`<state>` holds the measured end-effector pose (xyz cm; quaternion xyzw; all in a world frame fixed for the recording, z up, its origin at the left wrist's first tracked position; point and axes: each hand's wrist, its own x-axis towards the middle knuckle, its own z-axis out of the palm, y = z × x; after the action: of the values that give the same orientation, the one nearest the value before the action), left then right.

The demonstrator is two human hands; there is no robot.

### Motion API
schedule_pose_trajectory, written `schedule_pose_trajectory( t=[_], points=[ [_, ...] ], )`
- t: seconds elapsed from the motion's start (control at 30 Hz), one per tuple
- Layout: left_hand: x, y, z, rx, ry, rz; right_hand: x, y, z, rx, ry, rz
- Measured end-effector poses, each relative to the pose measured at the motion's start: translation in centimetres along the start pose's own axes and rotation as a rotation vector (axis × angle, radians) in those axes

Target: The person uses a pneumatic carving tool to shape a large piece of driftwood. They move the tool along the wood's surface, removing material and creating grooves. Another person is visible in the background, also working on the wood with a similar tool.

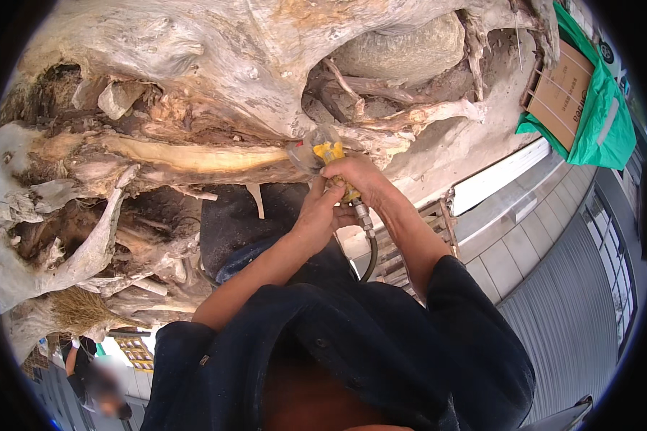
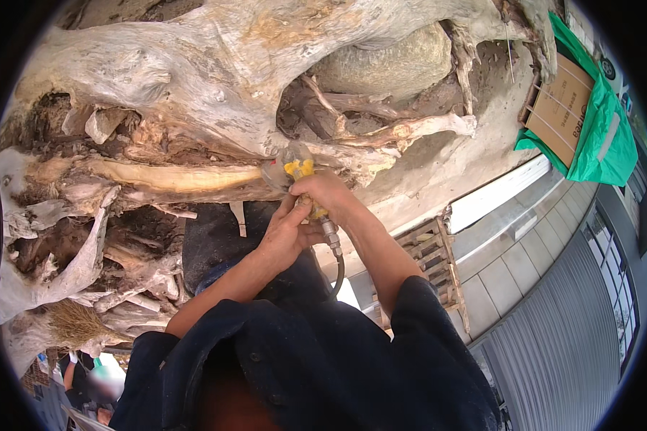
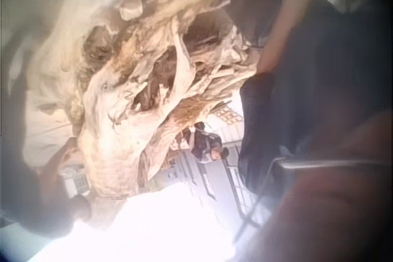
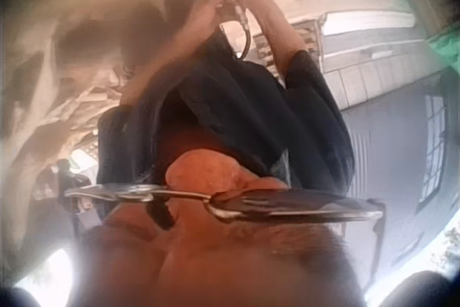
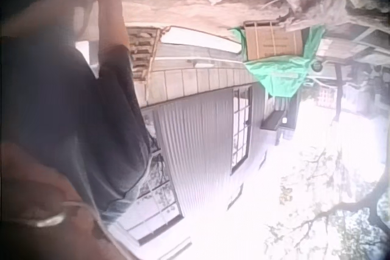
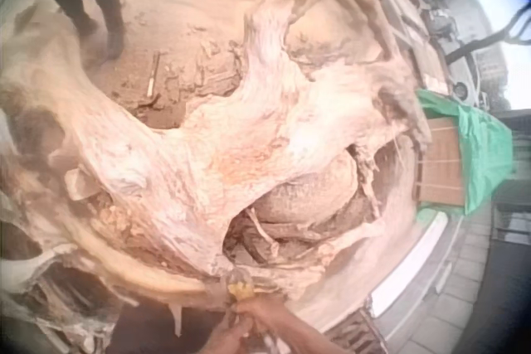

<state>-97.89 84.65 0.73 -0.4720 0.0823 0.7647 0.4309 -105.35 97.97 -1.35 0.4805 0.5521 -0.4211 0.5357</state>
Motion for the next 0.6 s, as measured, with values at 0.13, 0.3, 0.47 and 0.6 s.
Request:
schedule_pose_trajectory(
  t=[0.13,0.3,0.47,0.6],
  points=[
    [0.7,-0.2,-0.1,0.012,0.004,-0.017,-0.8,-1.3,0.1,-0.009,-0.016,0.046],
    [1.0,0.3,0.4,-0.025,0.043,-0.026,0.3,-0.9,0.6,-0.043,-0.053,0.012],
    [0.9,0.5,1.3,-0.019,0.049,-0.056,0.0,-1.2,-0.4,-0.016,-0.065,0.045],
    [1.2,-0.1,0.8,-0.049,0.018,-0.013,-0.3,-1.3,-0.4,-0.022,-0.060,0.079]
  ],
)
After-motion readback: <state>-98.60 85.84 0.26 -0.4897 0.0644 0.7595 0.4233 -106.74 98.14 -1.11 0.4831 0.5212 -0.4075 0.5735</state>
